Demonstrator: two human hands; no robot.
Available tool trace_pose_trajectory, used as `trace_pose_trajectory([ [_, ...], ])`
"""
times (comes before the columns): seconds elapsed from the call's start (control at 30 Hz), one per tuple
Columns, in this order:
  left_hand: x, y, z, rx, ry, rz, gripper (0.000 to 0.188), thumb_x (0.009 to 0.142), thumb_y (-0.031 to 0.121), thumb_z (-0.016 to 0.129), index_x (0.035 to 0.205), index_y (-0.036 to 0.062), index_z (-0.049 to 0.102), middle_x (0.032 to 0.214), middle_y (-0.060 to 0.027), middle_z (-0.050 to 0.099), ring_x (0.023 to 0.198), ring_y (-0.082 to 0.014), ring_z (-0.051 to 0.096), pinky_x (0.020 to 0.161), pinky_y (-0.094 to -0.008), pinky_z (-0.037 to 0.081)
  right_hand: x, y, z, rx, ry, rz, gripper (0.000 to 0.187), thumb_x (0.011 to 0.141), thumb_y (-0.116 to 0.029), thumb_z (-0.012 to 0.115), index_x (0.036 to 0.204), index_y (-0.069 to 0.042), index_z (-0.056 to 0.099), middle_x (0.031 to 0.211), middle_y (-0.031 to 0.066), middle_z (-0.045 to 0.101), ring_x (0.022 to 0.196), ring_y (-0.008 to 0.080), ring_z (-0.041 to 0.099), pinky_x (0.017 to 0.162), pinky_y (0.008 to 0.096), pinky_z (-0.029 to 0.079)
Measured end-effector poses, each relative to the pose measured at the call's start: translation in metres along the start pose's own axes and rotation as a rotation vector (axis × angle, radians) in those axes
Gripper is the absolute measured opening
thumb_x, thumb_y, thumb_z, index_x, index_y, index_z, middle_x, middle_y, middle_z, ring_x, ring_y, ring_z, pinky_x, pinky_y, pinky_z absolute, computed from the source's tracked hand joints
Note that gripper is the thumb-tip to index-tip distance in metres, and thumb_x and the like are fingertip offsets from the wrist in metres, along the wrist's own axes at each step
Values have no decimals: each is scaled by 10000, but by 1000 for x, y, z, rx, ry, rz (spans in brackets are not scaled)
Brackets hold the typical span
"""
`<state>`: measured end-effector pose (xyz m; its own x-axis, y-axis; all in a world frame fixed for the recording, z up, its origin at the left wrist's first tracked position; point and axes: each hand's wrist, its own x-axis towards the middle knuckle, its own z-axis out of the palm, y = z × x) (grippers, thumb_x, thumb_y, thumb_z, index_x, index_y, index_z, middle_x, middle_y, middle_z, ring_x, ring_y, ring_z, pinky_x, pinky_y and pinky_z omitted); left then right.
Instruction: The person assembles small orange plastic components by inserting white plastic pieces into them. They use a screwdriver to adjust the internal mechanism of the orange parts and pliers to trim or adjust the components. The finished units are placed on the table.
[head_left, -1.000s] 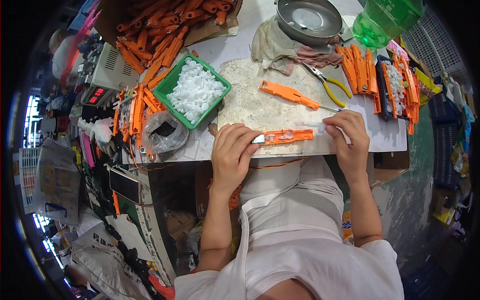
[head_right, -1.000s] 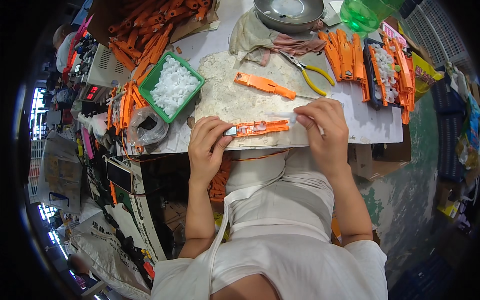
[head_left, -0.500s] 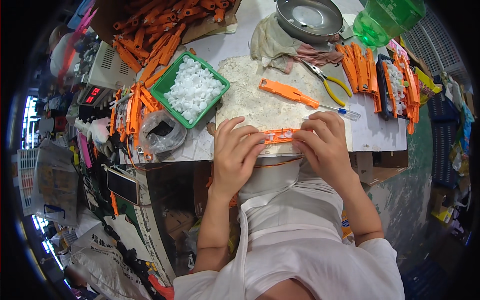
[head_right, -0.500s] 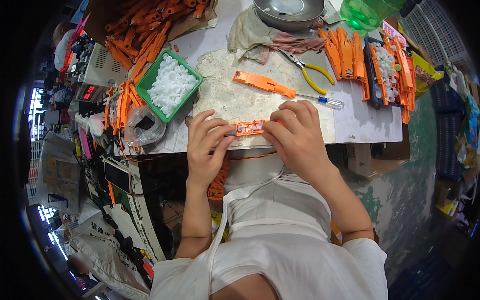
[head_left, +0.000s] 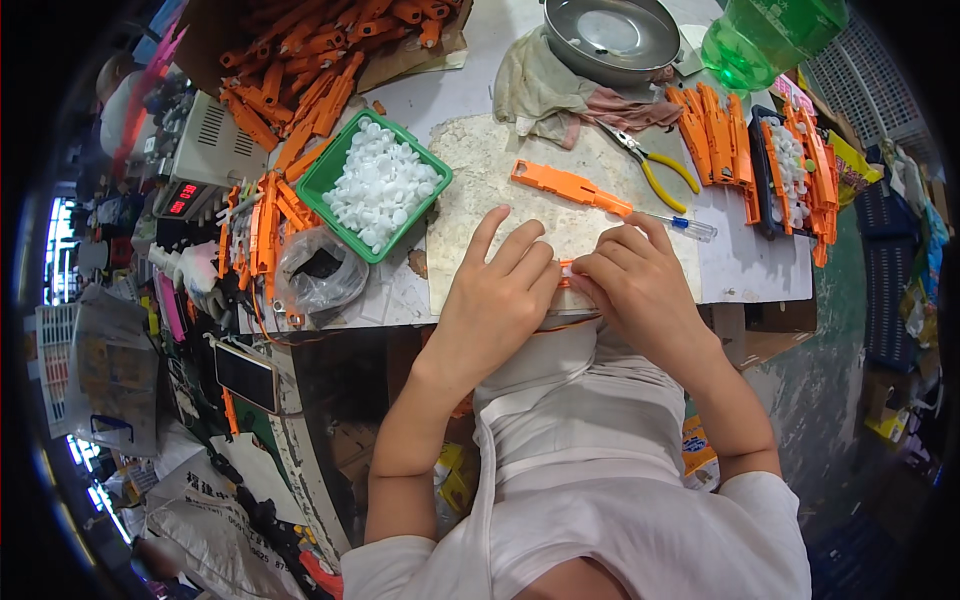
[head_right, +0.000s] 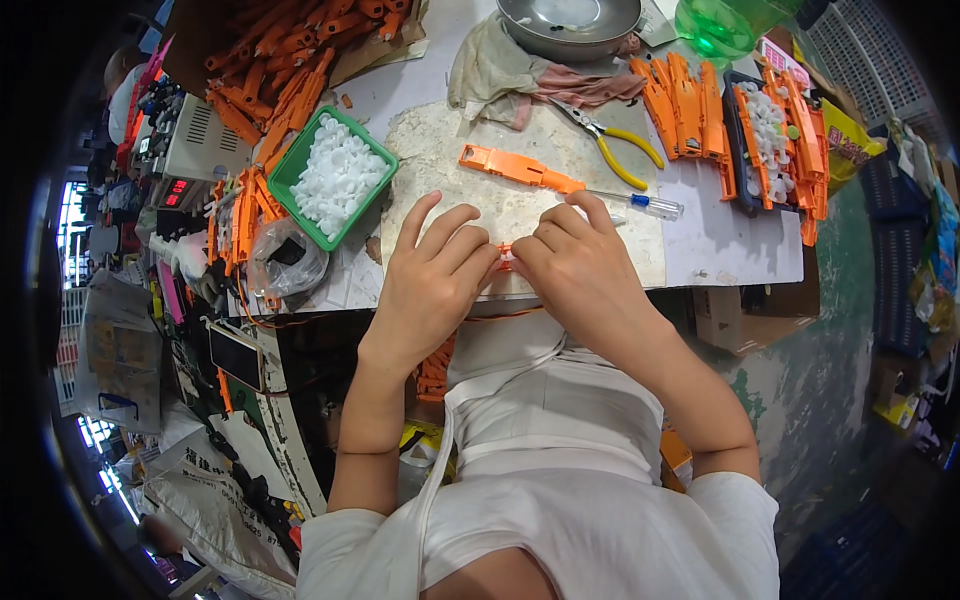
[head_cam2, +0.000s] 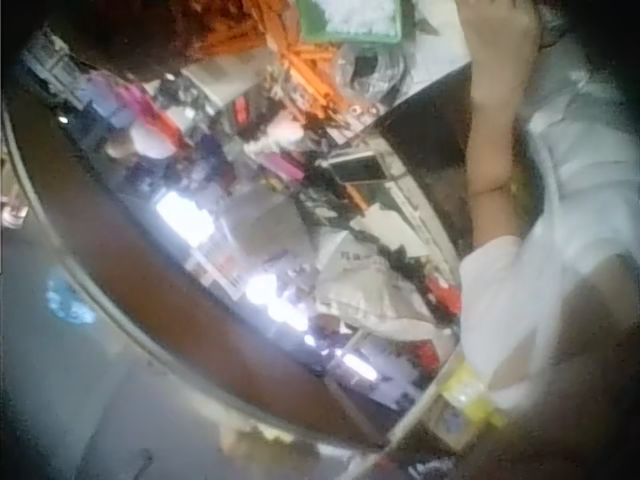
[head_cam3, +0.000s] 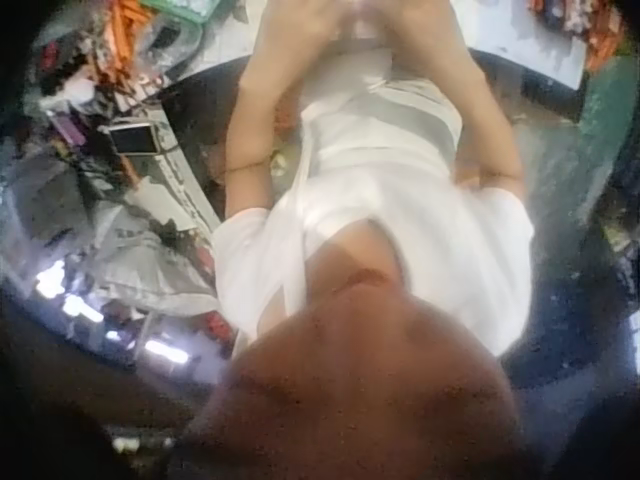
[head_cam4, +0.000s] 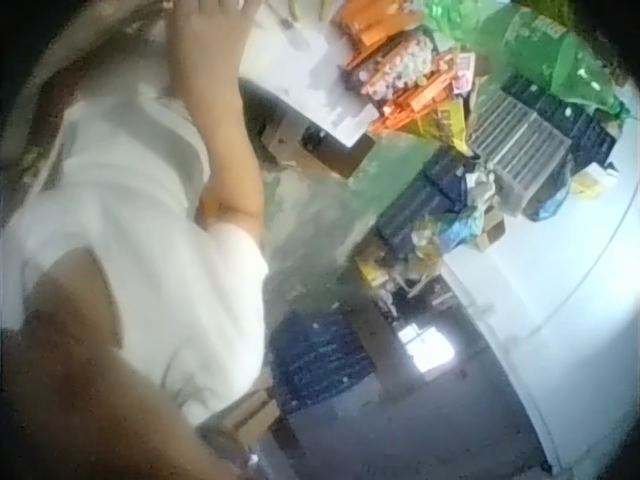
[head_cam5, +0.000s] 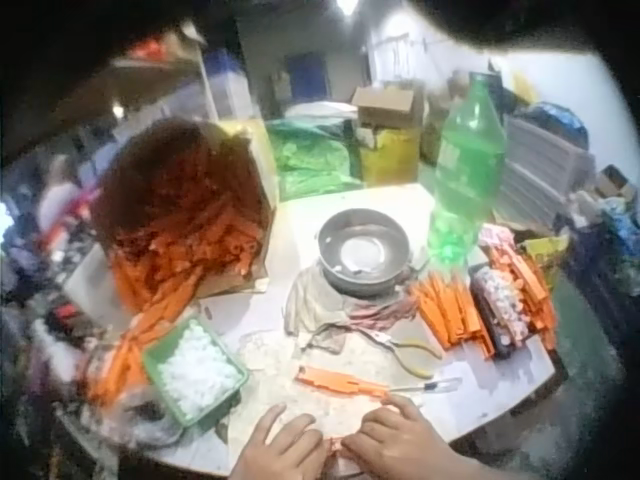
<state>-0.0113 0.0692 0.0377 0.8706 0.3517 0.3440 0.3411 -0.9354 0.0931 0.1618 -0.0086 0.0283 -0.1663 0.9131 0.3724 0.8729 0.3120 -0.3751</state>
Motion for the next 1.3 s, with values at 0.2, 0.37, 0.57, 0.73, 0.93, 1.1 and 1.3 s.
trace_pose_trajectory([
  [0.2,-12,-7,7,-236,163,-89,142,752,89,705,860,42,626,911,-58,594,1045,-259,545,1006,-467,378,-6,-3,1,159,126,38,182,751,-115,704,912,-72,629,865,46,578,896,226,542,891,391,401],
  [0.37,-22,-12,7,-531,194,-204,110,760,67,697,842,34,633,904,-69,609,1053,-301,535,960,-436,394,-7,-5,5,251,150,59,239,726,-114,731,941,-77,633,909,46,575,911,244,534,844,385,405],
  [0.57,-25,-10,0,-783,188,-361,79,798,92,677,820,30,633,892,-56,620,1075,-272,524,922,-385,388,-2,-12,6,421,122,101,161,762,-126,721,889,-75,637,872,45,587,892,238,535,813,364,407],
  [0.73,-27,-11,0,-831,215,-383,97,792,103,697,832,28,649,888,-59,620,1062,-280,527,900,-373,403,1,-14,1,585,74,217,122,789,-142,714,850,-62,645,812,53,593,837,230,538,785,346,405],
  [0.93,-31,-5,-2,-770,235,-420,109,783,111,712,845,31,673,889,-59,623,1078,-277,525,925,-376,388,-1,-11,2,605,71,234,125,790,-147,716,843,-56,649,791,56,592,817,226,538,780,338,404],
  [1.1,-34,-5,1,-636,303,-379,142,758,86,718,888,46,675,905,-68,611,1043,-296,532,901,-393,418,-3,-10,4,456,89,168,126,759,-133,724,838,-66,652,815,43,586,858,225,537,804,357,400],
  [1.3,-41,-3,8,-464,290,-363,179,765,68,708,937,39,667,966,-82,603,1082,-314,516,902,-401,417,-3,0,14,96,144,-12,146,708,-110,725,829,-74,652,853,33,582,928,228,530,889,408,395],
])
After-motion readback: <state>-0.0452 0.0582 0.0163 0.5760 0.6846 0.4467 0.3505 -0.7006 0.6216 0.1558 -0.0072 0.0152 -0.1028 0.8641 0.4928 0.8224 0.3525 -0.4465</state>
